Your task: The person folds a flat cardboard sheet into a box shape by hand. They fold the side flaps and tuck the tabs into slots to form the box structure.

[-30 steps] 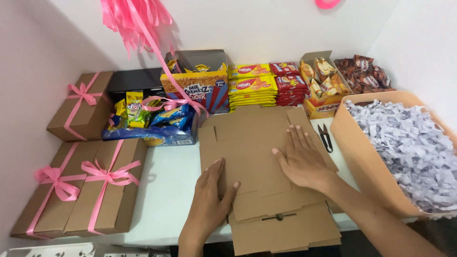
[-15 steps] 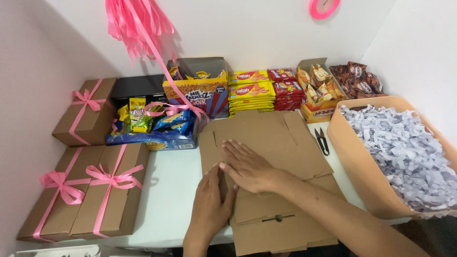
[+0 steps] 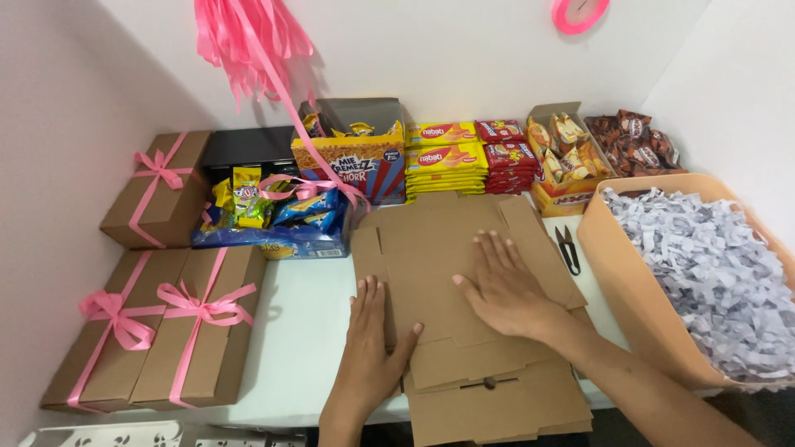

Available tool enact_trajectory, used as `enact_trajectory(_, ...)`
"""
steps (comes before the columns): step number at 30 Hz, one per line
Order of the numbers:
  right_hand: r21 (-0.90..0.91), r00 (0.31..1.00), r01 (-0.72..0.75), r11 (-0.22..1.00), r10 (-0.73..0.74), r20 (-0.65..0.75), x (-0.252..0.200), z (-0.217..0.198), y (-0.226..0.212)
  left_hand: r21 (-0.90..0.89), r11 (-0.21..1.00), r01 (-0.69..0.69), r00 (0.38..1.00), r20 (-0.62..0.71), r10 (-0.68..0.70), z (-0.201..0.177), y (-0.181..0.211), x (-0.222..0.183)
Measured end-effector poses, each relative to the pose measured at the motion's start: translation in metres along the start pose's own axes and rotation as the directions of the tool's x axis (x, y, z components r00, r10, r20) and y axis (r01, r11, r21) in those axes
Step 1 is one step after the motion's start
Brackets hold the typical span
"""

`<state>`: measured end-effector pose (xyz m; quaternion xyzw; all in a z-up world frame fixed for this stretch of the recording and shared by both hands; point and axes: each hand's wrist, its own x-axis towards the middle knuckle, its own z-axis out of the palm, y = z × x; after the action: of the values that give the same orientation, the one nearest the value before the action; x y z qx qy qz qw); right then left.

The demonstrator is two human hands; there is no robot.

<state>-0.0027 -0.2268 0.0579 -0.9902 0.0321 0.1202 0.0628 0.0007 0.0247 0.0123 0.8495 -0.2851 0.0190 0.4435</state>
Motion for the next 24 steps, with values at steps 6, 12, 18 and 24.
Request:
enact_trajectory(6, 0.064, 0.965, 0.243, 0.968, -0.248, 0.088, 0.012, -0.017, -0.079, 0.109, 0.989, -0.104, 0.994, -0.024, 0.108, 0.004, -0.007, 0.002)
enact_trajectory(12, 0.156, 0.911, 0.383, 0.911, -0.4, 0.102, 0.024, -0.013, -0.086, 0.085, 0.991, -0.1, 0.994, -0.028, 0.103, 0.0, 0.0, -0.001)
enact_trajectory(18, 0.09, 0.977, 0.212, 0.973, -0.214, 0.022, 0.011, -0.006, -0.018, 0.078, 0.997, -0.028, 0.999, -0.019, 0.03, -0.001, 0.001, 0.0)
enact_trajectory(24, -0.006, 0.994, -0.004, 1.0, 0.003, -0.111, 0.002, 0.021, 0.057, -0.013, 0.998, 0.058, 0.997, 0.044, -0.058, -0.004, 0.004, -0.001)
